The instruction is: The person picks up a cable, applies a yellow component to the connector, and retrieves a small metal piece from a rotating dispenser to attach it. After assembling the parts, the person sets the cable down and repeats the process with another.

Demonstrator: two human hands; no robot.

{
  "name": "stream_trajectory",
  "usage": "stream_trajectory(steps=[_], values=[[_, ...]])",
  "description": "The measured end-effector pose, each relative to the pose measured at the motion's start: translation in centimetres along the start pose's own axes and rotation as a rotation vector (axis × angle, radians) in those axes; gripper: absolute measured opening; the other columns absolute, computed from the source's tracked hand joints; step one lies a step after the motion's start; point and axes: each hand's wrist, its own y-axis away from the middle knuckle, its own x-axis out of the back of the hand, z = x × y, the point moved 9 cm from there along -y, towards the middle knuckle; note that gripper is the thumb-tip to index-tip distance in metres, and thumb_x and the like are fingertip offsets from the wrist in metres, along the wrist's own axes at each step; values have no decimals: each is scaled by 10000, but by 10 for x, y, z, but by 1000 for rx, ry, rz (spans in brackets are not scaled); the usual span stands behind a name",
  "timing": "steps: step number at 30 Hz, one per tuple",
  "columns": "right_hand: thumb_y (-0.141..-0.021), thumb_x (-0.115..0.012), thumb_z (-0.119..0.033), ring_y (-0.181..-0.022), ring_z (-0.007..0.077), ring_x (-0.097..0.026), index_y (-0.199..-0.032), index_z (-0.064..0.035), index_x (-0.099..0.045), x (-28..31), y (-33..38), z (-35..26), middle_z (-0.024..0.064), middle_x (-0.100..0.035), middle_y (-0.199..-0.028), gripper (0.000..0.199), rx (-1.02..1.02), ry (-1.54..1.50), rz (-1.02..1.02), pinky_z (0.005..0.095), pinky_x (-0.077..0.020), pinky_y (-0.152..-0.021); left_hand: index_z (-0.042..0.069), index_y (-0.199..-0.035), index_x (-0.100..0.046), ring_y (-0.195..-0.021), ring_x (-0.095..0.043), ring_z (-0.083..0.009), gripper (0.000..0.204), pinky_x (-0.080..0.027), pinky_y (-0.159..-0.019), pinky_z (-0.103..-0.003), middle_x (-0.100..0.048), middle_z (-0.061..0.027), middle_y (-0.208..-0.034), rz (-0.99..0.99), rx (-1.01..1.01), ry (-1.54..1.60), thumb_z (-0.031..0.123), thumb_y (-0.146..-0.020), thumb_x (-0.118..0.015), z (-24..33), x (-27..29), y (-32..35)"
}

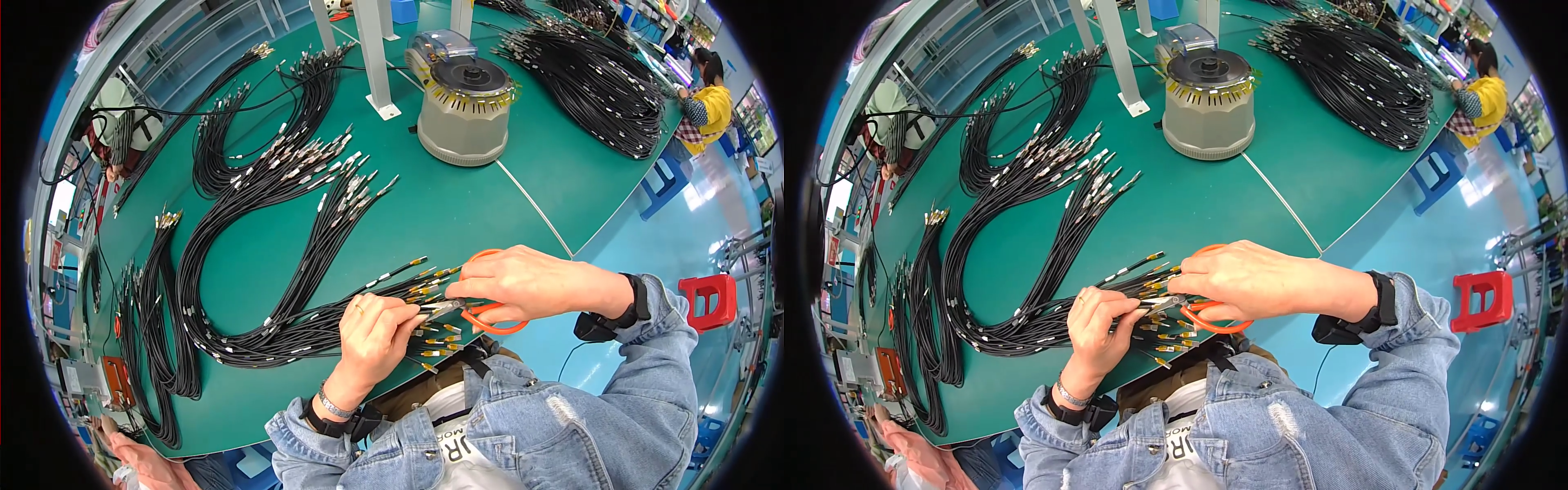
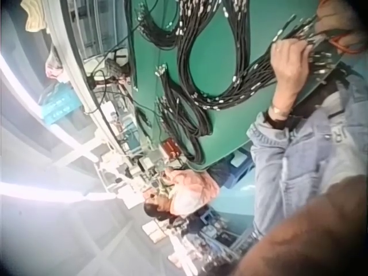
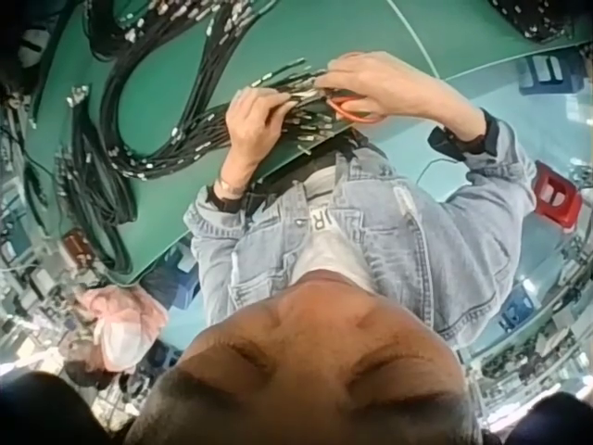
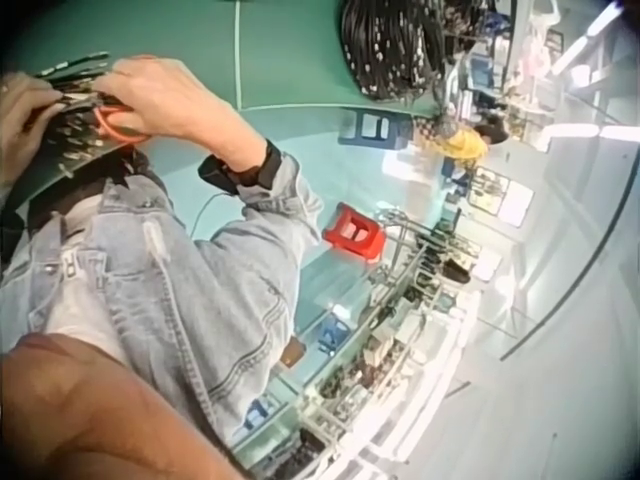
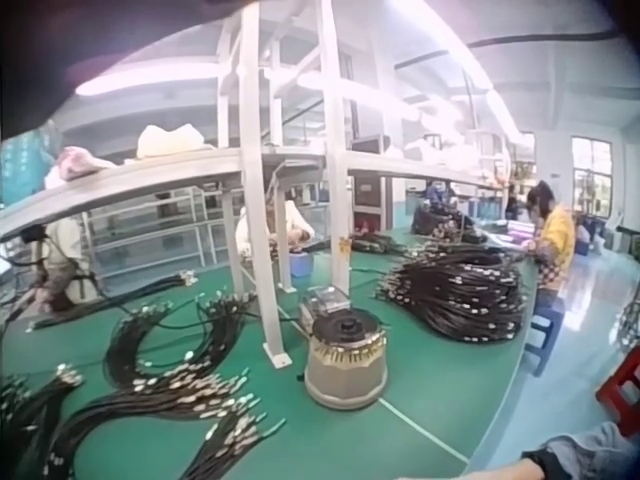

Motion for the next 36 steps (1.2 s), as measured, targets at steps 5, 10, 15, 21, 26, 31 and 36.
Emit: stream_trajectory(steps=[5,10,15,21,26,31,36], values=[[-726,-666,-160,-806,282,-568,-1067,-23,-527,1,1,-2,106,-536,-818,393,-3,-14,-2,392,-486,-614,53,-785,-570,-589,-534,-209,265,-397,-539,-310,-571,-52,-695,43,-23,-6,-2,-601,-753,2,2,1],[-747,-657,-159,-768,280,-575,-1070,-33,-534,1,2,-2,102,-543,-829,368,2,-40,14,382,-484,-602,55,-780,-565,-587,-525,-198,253,-385,-527,-310,-571,-42,-706,72,-28,-2,22,-619,-758,2,4,1],[-771,-643,-151,-727,264,-585,-1105,-45,-530,2,3,1,96,-553,-820,368,-27,-80,18,352,-486,-594,54,-787,-569,-587,-529,-199,255,-390,-525,-310,-576,-45,-712,81,-23,3,20,-618,-758,1,5,1],[-786,-613,-109,-729,289,-600,-1119,-30,-521,20,2,49,121,-579,-835,355,-148,-264,225,366,-485,-612,49,-824,-590,-590,-551,-200,254,-411,-512,-292,-581,-52,-708,88,-15,1,-4,-632,-746,-1,3,-2],[-773,-602,-92,-794,324,-604,-1030,-7,-543,21,2,124,146,-599,-869,277,-427,107,319,407,-480,-675,45,-859,-606,-541,-550,-184,252,-417,-457,-260,-585,-66,-698,71,-13,-37,-58,-657,-717,-6,-1,-18],[-780,-610,-116,-844,328,-578,-1037,-18,-551,16,-4,141,154,-594,-878,282,-563,437,278,406,-466,-719,44,-880,-613,-483,-522,-135,228,-403,-412,-229,-583,-60,-701,65,33,-62,-58,-696,-700,-20,-2,-38],[-792,-611,-119,-863,284,-581,-1054,-33,-558,38,-3,97,139,-599,-919,281,-541,436,597,364,-466,-759,41,-869,-615,-461,-494,-94,190,-384,-400,-215,-577,-48,-691,129,82,-88,-42,-719,-697,-34,0,-46]])
